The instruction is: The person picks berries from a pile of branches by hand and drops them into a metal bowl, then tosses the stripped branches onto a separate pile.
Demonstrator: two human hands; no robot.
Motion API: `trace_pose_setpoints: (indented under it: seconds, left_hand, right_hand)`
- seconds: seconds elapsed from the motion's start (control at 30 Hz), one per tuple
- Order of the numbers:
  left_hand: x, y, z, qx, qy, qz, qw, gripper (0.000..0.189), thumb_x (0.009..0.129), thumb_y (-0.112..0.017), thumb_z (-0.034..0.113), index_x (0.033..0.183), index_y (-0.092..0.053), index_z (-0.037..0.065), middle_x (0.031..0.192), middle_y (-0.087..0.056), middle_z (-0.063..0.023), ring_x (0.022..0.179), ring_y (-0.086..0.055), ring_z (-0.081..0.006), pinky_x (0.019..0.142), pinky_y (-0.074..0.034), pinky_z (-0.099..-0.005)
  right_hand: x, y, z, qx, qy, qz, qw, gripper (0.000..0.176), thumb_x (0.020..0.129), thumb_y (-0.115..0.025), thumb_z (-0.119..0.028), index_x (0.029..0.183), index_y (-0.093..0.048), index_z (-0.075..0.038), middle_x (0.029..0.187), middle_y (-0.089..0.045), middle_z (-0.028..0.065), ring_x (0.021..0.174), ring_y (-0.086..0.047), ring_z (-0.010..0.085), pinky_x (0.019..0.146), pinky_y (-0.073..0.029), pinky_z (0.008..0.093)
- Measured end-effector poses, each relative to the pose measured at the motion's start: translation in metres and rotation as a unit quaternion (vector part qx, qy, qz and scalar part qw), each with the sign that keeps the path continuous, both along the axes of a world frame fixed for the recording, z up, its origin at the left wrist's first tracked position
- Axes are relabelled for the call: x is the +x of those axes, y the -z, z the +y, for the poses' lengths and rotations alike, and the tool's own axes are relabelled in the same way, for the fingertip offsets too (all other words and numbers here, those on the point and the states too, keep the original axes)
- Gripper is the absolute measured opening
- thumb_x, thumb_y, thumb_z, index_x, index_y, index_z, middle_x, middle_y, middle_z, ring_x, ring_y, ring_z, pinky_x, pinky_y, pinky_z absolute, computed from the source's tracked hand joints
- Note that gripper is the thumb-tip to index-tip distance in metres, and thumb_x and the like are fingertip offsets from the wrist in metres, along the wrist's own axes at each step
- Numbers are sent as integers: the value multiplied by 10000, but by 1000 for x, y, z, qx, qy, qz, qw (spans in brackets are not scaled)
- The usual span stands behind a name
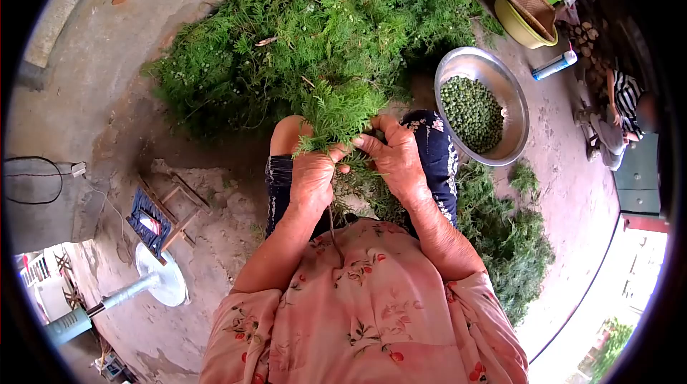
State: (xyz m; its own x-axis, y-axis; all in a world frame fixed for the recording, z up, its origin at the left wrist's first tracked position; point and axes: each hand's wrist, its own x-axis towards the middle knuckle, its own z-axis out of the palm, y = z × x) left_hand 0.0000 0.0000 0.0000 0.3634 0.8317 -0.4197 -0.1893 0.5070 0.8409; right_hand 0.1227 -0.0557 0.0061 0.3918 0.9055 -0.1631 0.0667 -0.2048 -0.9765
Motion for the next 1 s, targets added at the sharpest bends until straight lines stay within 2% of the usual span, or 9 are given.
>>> trace_pose_setpoints:
  seconds: [0.1, 0.2, 0.37, 0.5, 0.57, 0.8, 0.9, 0.97, 1.0]
  left_hand:
    - [-3, -2, 2, -22, -16, 19, 999, 271, 712, -684, 54, 953, -563, 75, 818, -622, -1, 738, -569, -97, 497, -424, -228]
    - [-1, -9, 6, -25, -30, -30, 999, 265, 712, -691, 51, 940, -560, 80, 854, -608, 4, 761, -557, -92, 511, -423, -230]
    - [0, 4, 7, -23, -85, -90, 992, 270, 708, -679, 4, 941, -559, 69, 883, -590, 3, 816, -551, -99, 526, -445, -241]
    - [-2, 4, 8, 12, -51, -151, 987, 283, 696, -669, -30, 950, -566, 42, 868, -600, -14, 805, -565, -126, 636, -468, -265]
    - [-2, 2, 7, 17, -29, -159, 987, 289, 693, -664, -41, 954, -568, 36, 865, -604, -20, 800, -569, -132, 681, -469, -274]
    - [-3, -3, 7, 43, -25, -157, 986, 291, 683, -667, -37, 949, -569, 28, 868, -614, -38, 775, -580, -137, 706, -461, -269]
    - [-2, -9, 5, 28, -3, -161, 987, 284, 673, -673, -33, 934, -575, 21, 866, -616, -42, 777, -582, -137, 719, -465, -270]
    - [1, -4, 7, 28, -12, -134, 990, 364, 651, -689, -13, 961, -519, 73, 822, -609, -36, 713, -594, -146, 504, -457, -282]
    - [0, -4, 10, 17, -5, -137, 990, 353, 657, -682, -18, 952, -511, 71, 827, -615, -48, 725, -608, -168, 496, -451, -287]
  right_hand:
    - [-1, 2, -1, -12, 8, 102, 995, 205, 817, -629, -202, 939, -542, -63, 643, -518, -26, 523, -490, 72, 439, -389, 193]
    - [6, 3, -1, 76, 21, 333, 940, 133, 830, -606, -151, 900, -533, -66, 701, -544, -5, 569, -504, 61, 439, -364, 177]
    - [1, -13, -3, 107, 65, 402, 907, 130, 817, -619, -123, 897, -541, -58, 699, -557, -10, 565, -506, 48, 465, -382, 172]
    - [-6, -7, -10, 44, 29, 194, 980, 99, 782, -651, -82, 848, -592, -38, 691, -554, -19, 549, -458, 42, 480, -385, 187]
    - [-13, 10, -5, 145, 51, 18, 988, 162, 745, -684, -81, 852, -577, -24, 655, -528, -40, 570, -437, 22, 470, -345, 167]
    - [-11, 9, -4, 129, 39, -13, 991, 182, 732, -699, -95, 854, -576, -40, 675, -534, -41, 545, -434, 23, 462, -346, 164]
    - [-1, 1, -9, 73, -7, 311, 948, 136, 797, -636, -155, 877, -582, -60, 725, -558, 2, 486, -453, 64, 406, -328, 168]
    - [10, 5, -12, 126, -22, 467, 875, 123, 822, -606, -147, 883, -574, -44, 711, -567, 43, 451, -437, 84, 386, -308, 189]
    - [14, 3, -16, 122, 13, 490, 863, 134, 838, -583, -166, 876, -572, -37, 732, -573, 58, 464, -452, 102, 388, -300, 195]
